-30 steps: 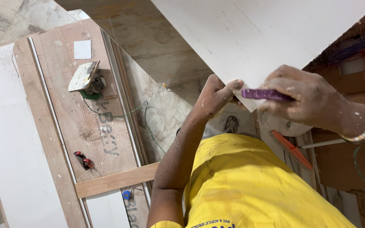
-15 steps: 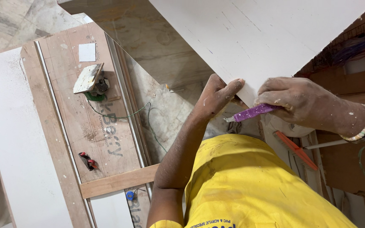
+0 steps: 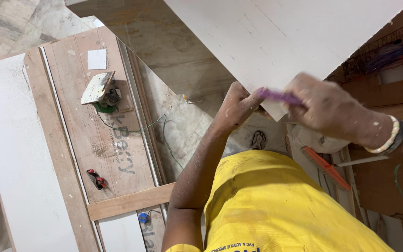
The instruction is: The person applies a white laminate sheet to a wooden panel, trims the edges with a utility knife, and prepares further pieces for the furniture assembly.
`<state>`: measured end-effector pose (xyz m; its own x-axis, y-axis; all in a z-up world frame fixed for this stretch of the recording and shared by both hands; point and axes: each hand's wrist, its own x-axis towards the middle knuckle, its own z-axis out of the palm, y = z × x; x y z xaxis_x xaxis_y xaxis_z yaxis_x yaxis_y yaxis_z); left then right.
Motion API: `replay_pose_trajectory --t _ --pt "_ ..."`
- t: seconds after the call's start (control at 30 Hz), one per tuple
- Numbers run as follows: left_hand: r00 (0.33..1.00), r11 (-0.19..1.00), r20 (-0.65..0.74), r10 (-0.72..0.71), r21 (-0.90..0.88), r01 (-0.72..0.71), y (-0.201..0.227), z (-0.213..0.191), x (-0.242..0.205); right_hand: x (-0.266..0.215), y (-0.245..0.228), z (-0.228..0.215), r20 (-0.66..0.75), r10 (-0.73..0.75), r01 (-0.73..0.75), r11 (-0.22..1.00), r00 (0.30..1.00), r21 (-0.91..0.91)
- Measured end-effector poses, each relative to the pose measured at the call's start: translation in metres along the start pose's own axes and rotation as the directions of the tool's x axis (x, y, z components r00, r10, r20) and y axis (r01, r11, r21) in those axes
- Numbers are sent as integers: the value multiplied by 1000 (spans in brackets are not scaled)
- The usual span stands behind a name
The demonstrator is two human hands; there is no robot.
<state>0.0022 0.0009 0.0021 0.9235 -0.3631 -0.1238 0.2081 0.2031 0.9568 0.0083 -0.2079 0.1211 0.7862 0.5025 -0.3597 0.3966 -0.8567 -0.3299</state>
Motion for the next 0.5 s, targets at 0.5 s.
replay_pose_trajectory --t 0.5 --pt "999 993 9 40 -109 -39 4 0 -1 -18 -6 8 -333 -529 484 849 781 -214"
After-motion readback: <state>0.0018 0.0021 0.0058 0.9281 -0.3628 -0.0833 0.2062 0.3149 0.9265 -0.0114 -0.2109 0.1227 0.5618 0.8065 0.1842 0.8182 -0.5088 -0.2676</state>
